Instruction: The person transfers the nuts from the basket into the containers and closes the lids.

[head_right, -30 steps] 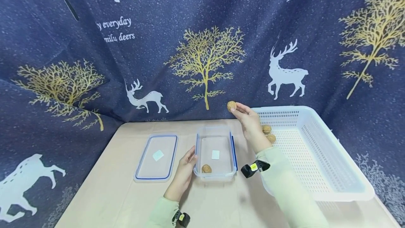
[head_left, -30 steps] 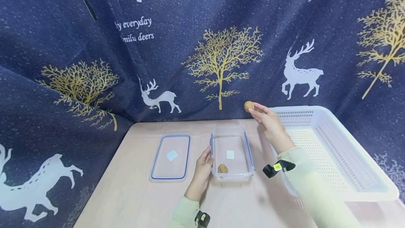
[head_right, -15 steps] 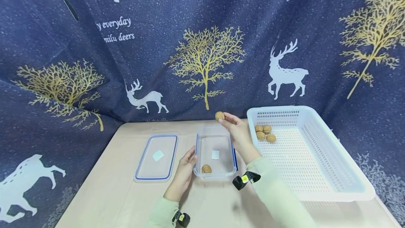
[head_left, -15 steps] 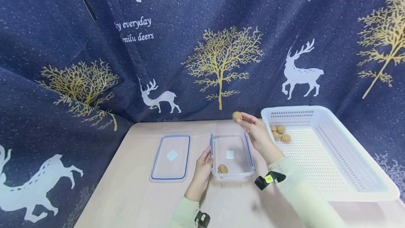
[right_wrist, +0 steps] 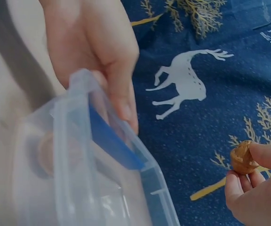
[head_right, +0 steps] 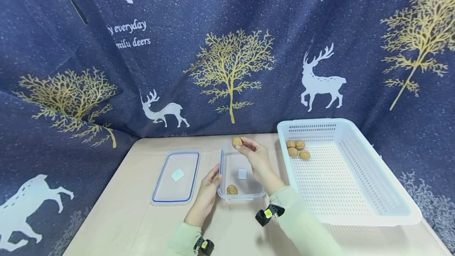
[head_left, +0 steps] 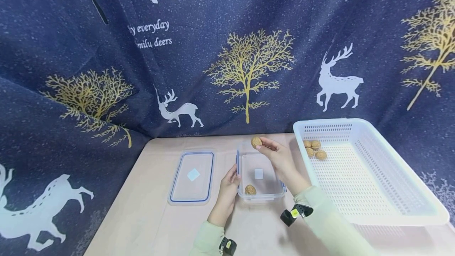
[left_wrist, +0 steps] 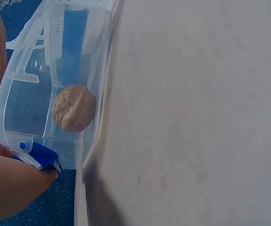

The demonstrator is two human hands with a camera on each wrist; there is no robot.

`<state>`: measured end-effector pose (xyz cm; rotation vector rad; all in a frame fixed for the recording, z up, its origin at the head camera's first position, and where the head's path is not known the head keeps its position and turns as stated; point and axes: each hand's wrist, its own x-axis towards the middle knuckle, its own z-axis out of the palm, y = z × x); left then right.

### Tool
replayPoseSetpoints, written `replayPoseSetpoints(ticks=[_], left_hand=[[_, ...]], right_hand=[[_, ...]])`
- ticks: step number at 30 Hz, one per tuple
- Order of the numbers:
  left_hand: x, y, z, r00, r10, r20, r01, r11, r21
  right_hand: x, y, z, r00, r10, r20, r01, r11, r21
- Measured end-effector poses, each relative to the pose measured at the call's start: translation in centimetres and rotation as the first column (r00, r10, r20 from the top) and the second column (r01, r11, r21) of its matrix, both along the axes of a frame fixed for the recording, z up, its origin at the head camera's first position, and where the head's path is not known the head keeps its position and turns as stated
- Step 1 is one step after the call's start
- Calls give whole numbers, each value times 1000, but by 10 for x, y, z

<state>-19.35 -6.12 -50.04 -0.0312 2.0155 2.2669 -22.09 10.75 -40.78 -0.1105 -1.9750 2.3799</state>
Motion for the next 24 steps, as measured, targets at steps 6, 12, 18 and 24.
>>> replayPoseSetpoints(ticks=[6,12,18,24], left_hand=[[0,-1,-2,1000,-10,-13,10,1000,-1],[1,-1,-1,1000,-4,-15,4,1000,-2],[-1,0,-2,1000,2,-16,-2,1000,7],[-1,-1,-1,1000,-5,-25,5,1000,13]], right_hand=[[2,-11,-15,1000,0,20,0,1000,10],[6,-22,-29,998,-20,61,18,999,28],[8,-27,-47,995,-46,88,39,996,81],[9,-29,-59,990,-62,126,44,989,140]])
